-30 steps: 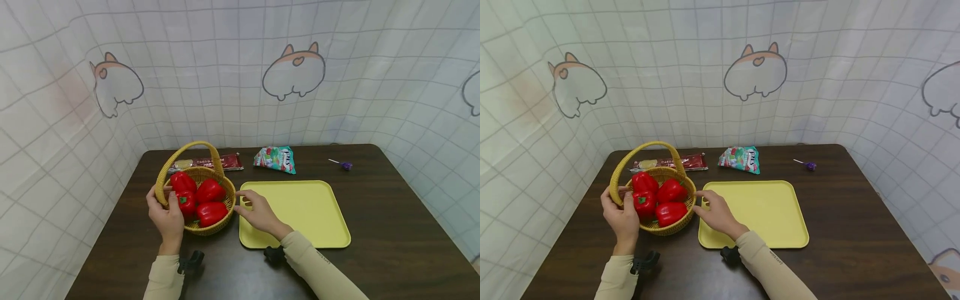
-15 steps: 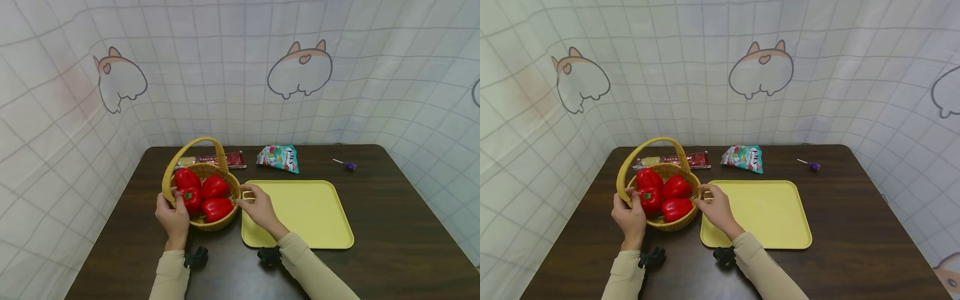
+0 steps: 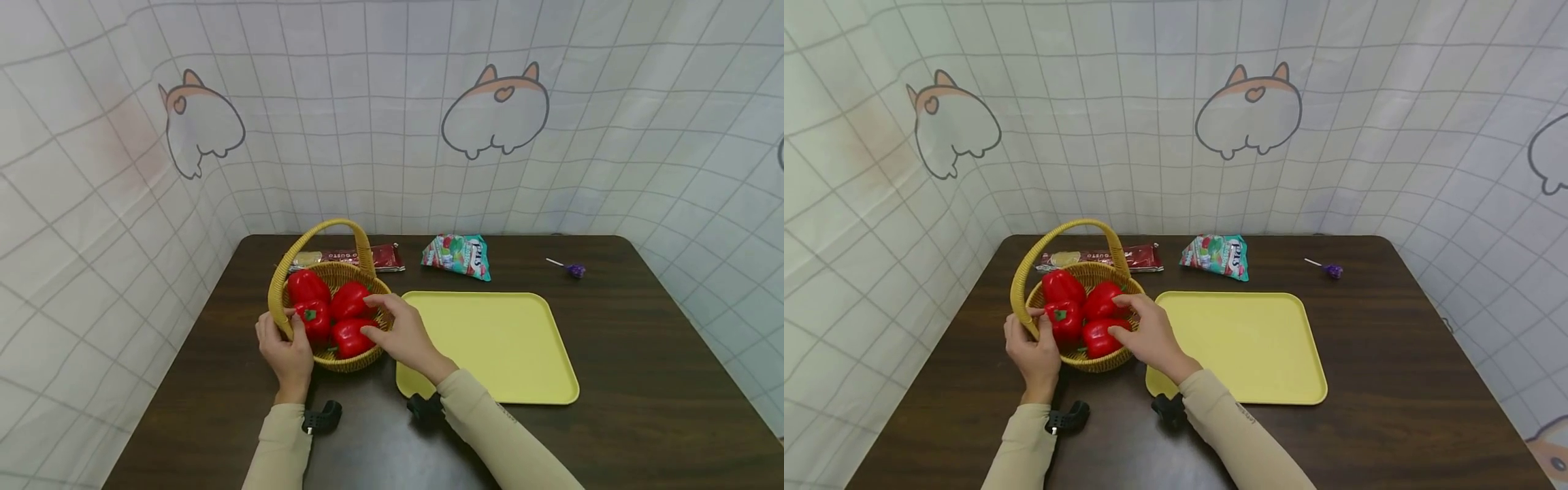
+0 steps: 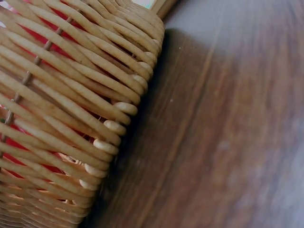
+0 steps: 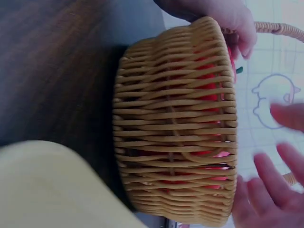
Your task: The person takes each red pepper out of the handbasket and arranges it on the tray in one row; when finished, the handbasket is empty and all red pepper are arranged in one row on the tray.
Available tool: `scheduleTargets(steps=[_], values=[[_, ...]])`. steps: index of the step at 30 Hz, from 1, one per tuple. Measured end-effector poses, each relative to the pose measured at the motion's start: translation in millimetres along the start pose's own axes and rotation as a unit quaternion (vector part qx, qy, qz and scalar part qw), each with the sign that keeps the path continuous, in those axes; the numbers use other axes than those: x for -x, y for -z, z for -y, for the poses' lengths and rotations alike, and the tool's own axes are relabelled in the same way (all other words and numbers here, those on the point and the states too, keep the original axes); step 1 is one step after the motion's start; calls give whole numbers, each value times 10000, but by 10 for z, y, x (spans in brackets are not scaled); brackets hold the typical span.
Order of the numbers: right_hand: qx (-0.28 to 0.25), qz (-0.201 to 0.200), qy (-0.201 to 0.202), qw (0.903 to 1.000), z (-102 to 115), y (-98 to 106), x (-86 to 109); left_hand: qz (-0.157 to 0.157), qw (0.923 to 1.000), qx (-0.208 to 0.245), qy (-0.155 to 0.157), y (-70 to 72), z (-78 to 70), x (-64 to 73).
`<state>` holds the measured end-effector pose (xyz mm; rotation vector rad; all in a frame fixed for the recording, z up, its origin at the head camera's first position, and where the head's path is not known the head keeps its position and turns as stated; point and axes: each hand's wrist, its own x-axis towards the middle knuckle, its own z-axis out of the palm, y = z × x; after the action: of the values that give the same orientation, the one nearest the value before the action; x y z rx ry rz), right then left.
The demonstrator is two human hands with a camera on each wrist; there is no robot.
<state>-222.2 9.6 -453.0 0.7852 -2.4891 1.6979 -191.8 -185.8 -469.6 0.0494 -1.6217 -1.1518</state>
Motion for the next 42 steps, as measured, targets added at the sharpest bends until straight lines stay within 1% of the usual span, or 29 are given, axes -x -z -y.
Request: scheduleTargets(steps=[2,4,7,10,14,19,21,23,25,28,31,37,42], values=[[61,478,75,9988,18,0,-61,-42,10000,-31,-4,-13,5,7],[227,966,117,9950,17,9,-133,-60,10000,-43,15,-23,11,17],[502,1632,129,9852,-6,39,-238,-79,9999,-73,50,-32,14,38],[803,2135,64,9736,-36,65,-318,-65,9999,-51,68,-34,10,57],[1175,2610,-52,9581,-26,86,-388,-36,10000,-2,49,-36,12,58],[1519,3074,-104,9393,25,90,-465,-32,10000,16,67,-25,29,46],[1571,3211,-143,9338,28,85,-482,-36,9999,6,98,-14,31,51],[1572,3288,-183,9310,28,82,-487,-32,9999,5,129,-4,32,60],[1578,3298,-167,9306,17,79,-486,-10,9999,-7,155,0,30,65],[1537,3198,-67,9349,7,84,-476,15,9999,-15,160,-2,26,60],[1460,3045,58,9412,-2,94,-456,10,9999,-51,132,-11,23,53],[1161,2717,139,9553,-13,108,-421,-2,10000,-95,22,-8,24,36],[805,2441,191,9662,12,134,-396,-7,10000,-64,-23,5,22,15]])
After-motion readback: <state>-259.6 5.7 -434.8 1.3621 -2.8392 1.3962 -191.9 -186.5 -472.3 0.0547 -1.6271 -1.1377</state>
